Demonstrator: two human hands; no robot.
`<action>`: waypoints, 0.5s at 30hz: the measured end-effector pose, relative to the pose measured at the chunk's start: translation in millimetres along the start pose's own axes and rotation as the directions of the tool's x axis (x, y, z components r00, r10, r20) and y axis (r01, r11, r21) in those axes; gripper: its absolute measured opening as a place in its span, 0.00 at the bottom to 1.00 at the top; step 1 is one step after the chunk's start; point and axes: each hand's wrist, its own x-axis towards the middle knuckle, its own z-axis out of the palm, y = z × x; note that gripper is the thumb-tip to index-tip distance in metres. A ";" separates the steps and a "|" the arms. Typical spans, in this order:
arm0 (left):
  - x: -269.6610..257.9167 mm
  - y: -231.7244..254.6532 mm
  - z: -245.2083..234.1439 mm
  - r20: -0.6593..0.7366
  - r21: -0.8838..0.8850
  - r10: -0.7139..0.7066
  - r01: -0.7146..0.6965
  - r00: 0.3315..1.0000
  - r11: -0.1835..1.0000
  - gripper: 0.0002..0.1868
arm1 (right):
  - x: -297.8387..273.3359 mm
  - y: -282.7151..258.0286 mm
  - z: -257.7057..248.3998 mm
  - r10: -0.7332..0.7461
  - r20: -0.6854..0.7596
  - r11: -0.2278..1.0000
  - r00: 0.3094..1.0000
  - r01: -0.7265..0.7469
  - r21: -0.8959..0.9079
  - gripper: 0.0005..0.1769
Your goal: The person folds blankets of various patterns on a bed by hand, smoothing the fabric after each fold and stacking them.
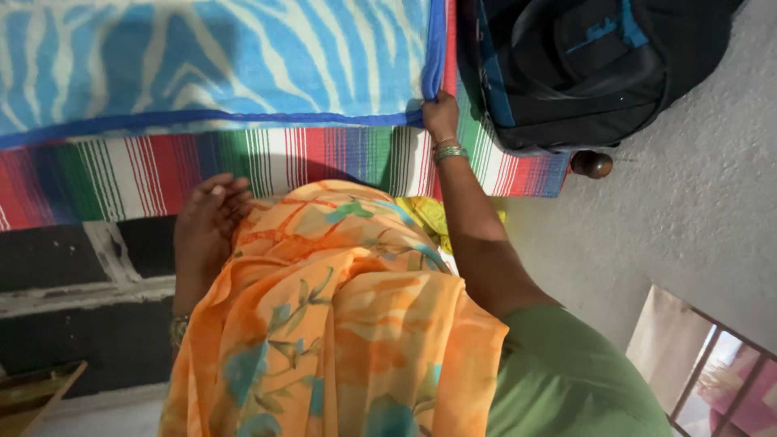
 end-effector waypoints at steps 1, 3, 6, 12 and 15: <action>2.7 1.2 5.2 0.019 0.036 -0.004 0.003 1.000 0.999 0.14 | -10.1 7.9 6.6 -0.104 -0.094 0.989 0.990 0.093 -0.119 0.14; 6.2 3.8 16.2 0.052 0.087 -0.013 0.008 0.999 0.996 0.14 | -19.8 19.3 17.3 -0.247 -0.183 0.943 0.951 0.193 -0.270 0.15; 7.0 8.3 30.6 0.079 0.134 -0.017 0.006 0.997 0.991 0.13 | -27.3 21.0 34.3 -0.164 -0.172 0.969 0.971 0.126 -0.214 0.17; 19.3 -2.2 22.5 0.118 0.082 0.005 -0.015 0.993 0.997 0.11 | -5.1 -15.6 24.6 0.427 0.285 0.757 0.858 -0.512 0.406 0.20; 40.3 -19.7 5.3 0.150 0.047 0.009 -0.017 0.989 0.999 0.12 | -3.8 -63.1 -4.8 0.329 0.710 0.513 0.623 -0.749 0.419 0.14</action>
